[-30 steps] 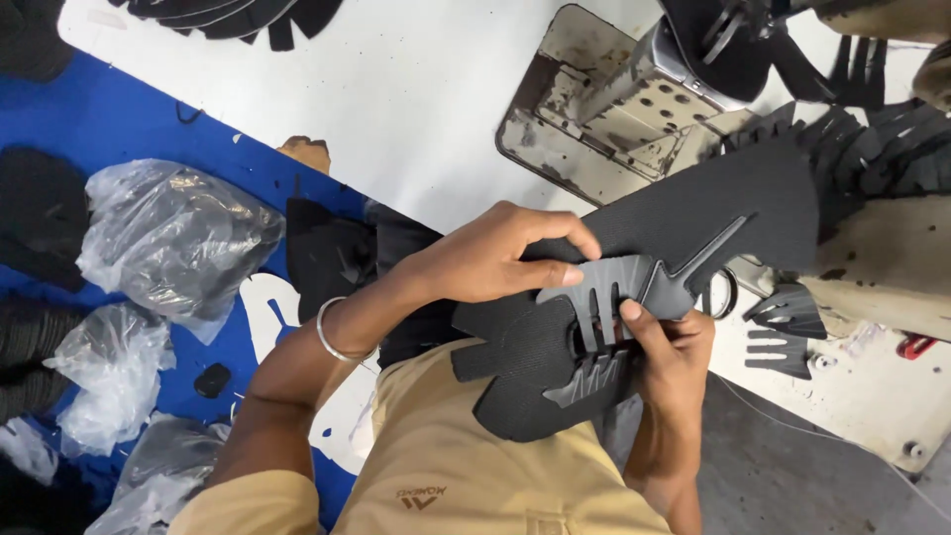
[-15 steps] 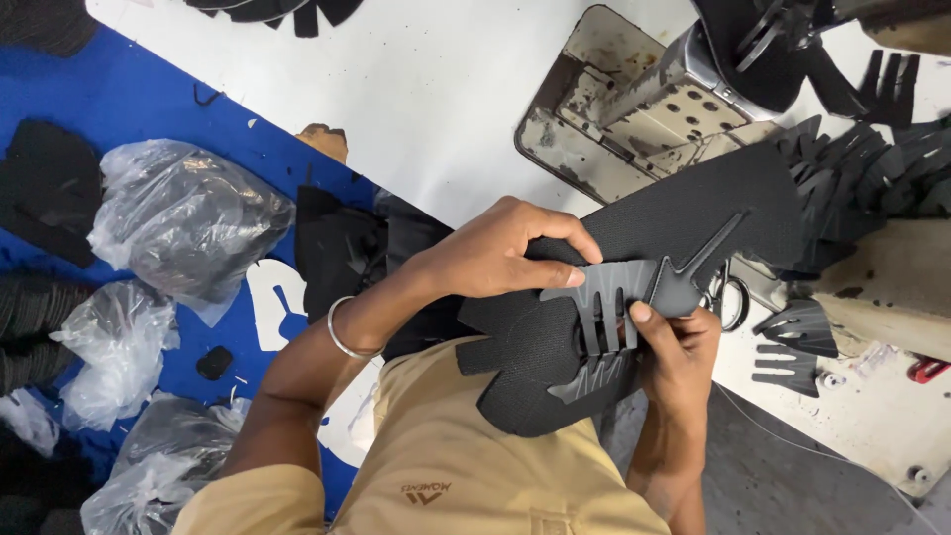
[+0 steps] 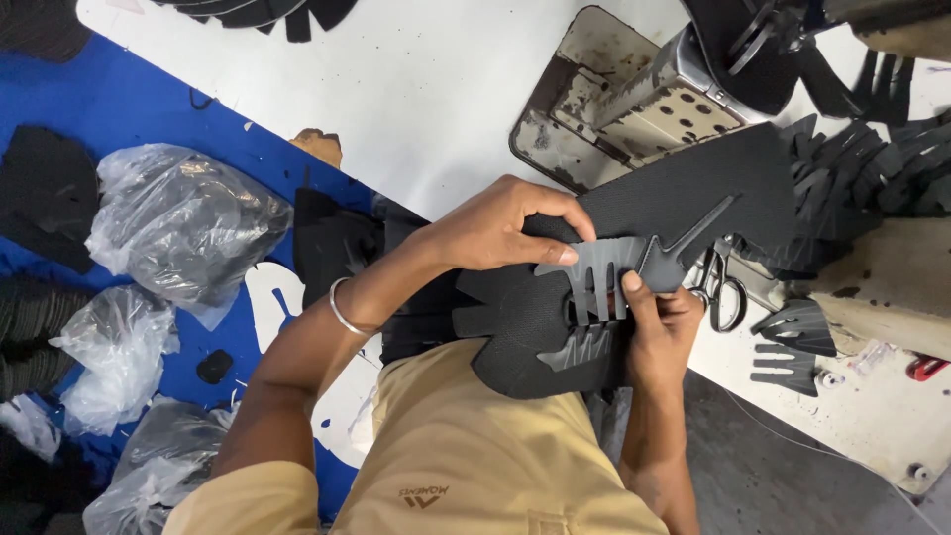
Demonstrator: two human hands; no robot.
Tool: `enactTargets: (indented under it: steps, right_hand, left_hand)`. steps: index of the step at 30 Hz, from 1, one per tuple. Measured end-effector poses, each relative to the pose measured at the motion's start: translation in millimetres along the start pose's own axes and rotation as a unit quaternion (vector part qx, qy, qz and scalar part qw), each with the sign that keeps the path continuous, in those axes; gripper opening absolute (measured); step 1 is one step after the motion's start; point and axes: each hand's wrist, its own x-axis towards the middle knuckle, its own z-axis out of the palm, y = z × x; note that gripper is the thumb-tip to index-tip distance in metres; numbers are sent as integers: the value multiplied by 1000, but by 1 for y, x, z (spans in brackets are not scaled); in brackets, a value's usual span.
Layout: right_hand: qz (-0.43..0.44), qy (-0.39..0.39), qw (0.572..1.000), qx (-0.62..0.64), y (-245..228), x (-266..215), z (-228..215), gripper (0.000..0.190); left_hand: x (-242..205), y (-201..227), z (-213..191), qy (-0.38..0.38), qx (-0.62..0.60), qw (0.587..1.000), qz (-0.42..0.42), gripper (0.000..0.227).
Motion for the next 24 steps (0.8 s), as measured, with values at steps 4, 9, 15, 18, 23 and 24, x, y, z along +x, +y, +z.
enactTargets:
  steps: [4,9,15,18,23,24]
  right_hand:
    - [26,-11,999,26,6,4,-5,13]
    - [42,-73,996,20,10,9,-10,11]
    - [84,-76,993,37,1,11,-6,4]
    - [82,-77,992,51,-2,13,-2,3]
    - [86,-76,993,34,-10,15,-3,5]
    - [86,-81,993,25,-12,16,-4,7]
  left_hand:
    - [0,-5,-2,11,11,999,33,30]
    - [1,-17,-6,-22,15,999,36,27]
    - [4,-25,-7,-53,-28,997,38,25]
    - [8,-29,-6,-53,-24,998,37,25]
    - [12,-27,-4,-61,-22,998,22,29]
    - [13,-28,-4,-64,-16,998,18,31]
